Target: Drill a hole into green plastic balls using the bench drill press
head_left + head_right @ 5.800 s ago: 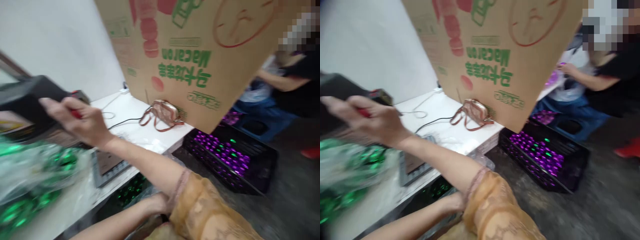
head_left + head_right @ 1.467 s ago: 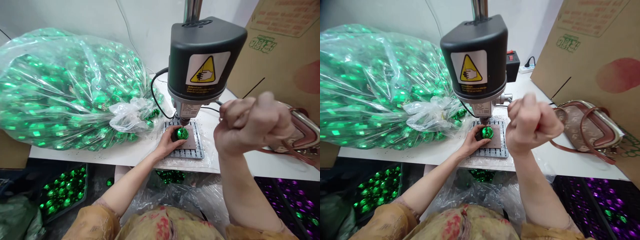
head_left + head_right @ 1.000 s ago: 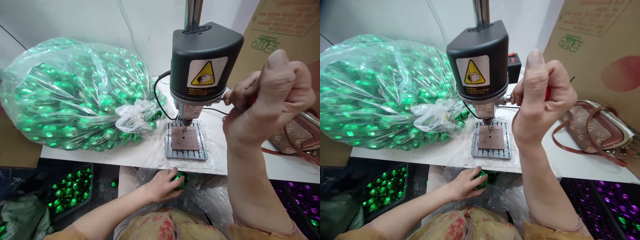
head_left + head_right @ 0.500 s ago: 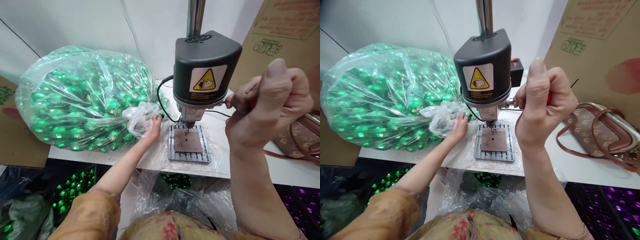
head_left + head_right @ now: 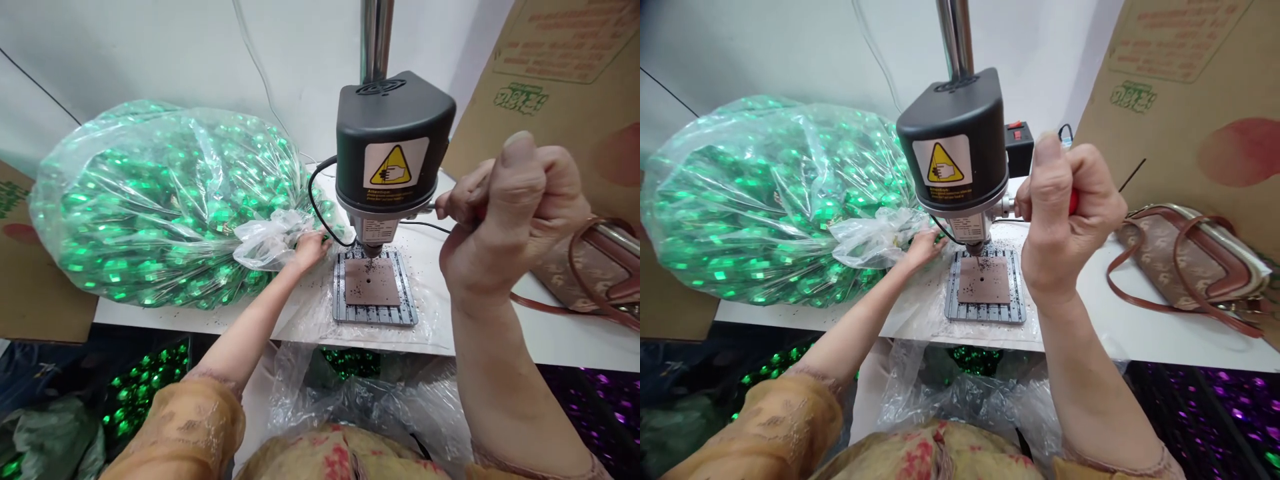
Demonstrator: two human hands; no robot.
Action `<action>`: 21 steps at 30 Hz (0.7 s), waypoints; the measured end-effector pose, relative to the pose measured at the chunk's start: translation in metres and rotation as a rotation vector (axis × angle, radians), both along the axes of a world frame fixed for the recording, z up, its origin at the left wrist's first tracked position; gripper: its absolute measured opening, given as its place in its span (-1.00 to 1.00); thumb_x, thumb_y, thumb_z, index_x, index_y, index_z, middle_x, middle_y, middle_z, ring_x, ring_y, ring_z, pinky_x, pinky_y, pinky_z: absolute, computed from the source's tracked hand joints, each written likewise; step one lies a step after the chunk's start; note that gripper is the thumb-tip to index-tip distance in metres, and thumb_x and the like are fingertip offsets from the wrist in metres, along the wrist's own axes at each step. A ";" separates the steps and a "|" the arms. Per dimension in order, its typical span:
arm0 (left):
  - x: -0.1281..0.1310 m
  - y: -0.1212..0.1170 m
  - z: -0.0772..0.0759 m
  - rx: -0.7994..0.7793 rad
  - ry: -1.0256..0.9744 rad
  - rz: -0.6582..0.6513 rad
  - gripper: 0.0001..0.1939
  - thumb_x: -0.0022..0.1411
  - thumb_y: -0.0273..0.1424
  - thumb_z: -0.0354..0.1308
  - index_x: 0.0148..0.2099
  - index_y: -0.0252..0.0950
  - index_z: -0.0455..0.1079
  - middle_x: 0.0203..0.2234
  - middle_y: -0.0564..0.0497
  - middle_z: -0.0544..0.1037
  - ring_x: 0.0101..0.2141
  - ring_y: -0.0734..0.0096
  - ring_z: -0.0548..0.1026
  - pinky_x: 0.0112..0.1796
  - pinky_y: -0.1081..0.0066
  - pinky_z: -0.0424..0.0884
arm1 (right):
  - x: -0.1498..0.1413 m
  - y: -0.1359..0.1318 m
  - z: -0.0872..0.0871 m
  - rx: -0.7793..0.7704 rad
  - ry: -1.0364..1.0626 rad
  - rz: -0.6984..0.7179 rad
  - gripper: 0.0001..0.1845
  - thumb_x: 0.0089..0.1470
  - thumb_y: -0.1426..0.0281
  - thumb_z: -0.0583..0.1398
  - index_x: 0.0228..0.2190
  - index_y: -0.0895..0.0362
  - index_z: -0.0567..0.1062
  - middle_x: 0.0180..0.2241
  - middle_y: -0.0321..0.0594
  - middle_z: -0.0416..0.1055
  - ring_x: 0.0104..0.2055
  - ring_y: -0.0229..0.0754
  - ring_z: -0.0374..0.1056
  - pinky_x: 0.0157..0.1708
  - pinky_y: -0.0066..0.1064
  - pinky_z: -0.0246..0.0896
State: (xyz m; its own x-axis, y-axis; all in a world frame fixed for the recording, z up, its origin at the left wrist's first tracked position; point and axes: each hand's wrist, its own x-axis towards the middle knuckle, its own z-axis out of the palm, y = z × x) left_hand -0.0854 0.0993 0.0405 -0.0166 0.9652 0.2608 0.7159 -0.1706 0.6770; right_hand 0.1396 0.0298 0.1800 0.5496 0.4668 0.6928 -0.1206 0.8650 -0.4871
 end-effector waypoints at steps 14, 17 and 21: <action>0.050 -0.096 -0.018 -0.089 -0.748 -0.074 -0.45 0.29 -0.02 0.18 0.21 -0.17 0.33 -0.03 -0.10 0.56 -0.06 0.28 0.56 -0.05 0.30 0.50 | 0.003 -0.004 -0.003 -0.029 -0.051 0.005 -0.59 0.12 0.22 0.21 -0.61 0.08 0.18 -0.73 -0.49 0.12 -0.69 -0.42 0.01 -0.65 -0.41 -0.06; 0.055 -0.085 -0.030 -0.068 -0.725 -0.067 -0.45 0.21 -0.04 0.26 0.15 -0.21 0.36 -0.04 -0.11 0.57 -0.03 0.25 0.55 0.01 0.26 0.48 | 0.003 -0.003 -0.004 -0.011 -0.051 0.015 -0.59 0.12 0.22 0.22 -0.61 0.09 0.18 -0.73 -0.49 0.10 -0.69 -0.44 -0.02 -0.64 -0.43 -0.06; 0.058 -0.079 -0.038 -0.065 -0.707 -0.098 -0.42 0.17 -0.06 0.32 0.13 -0.25 0.37 -0.02 -0.13 0.56 -0.04 0.24 0.54 0.01 0.23 0.48 | 0.002 -0.003 -0.005 -0.008 -0.065 0.001 -0.57 0.15 0.20 0.19 -0.61 0.10 0.17 -0.72 -0.48 0.07 -0.67 -0.48 -0.01 -0.59 -0.47 0.01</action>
State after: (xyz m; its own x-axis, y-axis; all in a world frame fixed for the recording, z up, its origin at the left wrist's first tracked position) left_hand -0.0271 0.0208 0.0029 -0.0724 0.9842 0.1614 0.0856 -0.1551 0.9842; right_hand 0.1416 0.0271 0.1754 0.5028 0.4731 0.7235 -0.0892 0.8609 -0.5010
